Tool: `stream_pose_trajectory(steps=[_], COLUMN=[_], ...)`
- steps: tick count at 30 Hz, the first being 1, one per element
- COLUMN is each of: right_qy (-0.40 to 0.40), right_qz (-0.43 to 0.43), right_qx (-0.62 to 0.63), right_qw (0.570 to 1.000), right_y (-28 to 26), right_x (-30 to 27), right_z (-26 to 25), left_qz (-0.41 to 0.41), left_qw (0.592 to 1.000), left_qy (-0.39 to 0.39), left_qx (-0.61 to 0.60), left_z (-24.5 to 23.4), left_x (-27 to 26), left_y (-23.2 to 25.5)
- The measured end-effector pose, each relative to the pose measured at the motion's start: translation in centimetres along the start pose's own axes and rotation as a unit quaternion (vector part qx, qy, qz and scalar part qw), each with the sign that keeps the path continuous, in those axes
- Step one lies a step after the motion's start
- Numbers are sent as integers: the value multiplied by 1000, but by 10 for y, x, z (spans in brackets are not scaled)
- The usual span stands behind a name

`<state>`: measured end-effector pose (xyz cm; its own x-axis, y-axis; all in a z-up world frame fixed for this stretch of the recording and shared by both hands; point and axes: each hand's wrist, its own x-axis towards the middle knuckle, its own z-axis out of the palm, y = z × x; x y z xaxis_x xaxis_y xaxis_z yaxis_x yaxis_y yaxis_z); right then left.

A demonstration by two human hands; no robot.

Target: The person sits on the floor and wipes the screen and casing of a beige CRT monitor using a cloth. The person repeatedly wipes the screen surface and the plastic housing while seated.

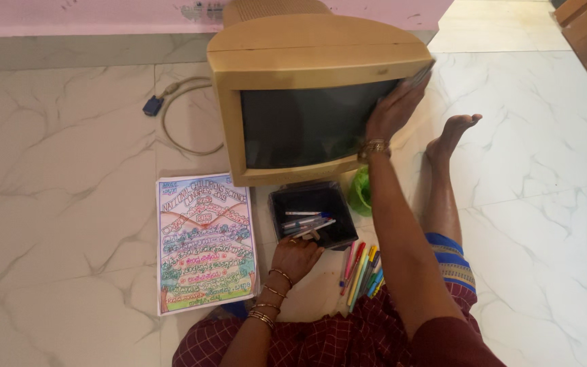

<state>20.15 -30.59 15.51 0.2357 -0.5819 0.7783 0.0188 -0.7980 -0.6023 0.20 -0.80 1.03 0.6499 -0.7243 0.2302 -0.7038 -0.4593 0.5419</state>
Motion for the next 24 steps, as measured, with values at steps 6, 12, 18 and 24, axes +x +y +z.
stream_pose_trajectory(steps=[6, 12, 18, 24], right_qy=[-98, -152, -202, -253], right_qz=[145, 17, 95, 164], right_qx=[2, 69, -46, -141], right_qw=[985, 986, 974, 943], right_y=[33, 48, 55, 87], right_x=[-66, -34, -34, -94], right_z=[-29, -38, -49, -46], left_qz=[10, 25, 19, 26], left_qw=[999, 997, 998, 997], left_qy=[35, 65, 59, 74], left_qx=[5, 18, 12, 8], left_z=[-4, -4, -3, -3], left_x=[0, 1, 1, 1], left_y=[2, 3, 2, 1])
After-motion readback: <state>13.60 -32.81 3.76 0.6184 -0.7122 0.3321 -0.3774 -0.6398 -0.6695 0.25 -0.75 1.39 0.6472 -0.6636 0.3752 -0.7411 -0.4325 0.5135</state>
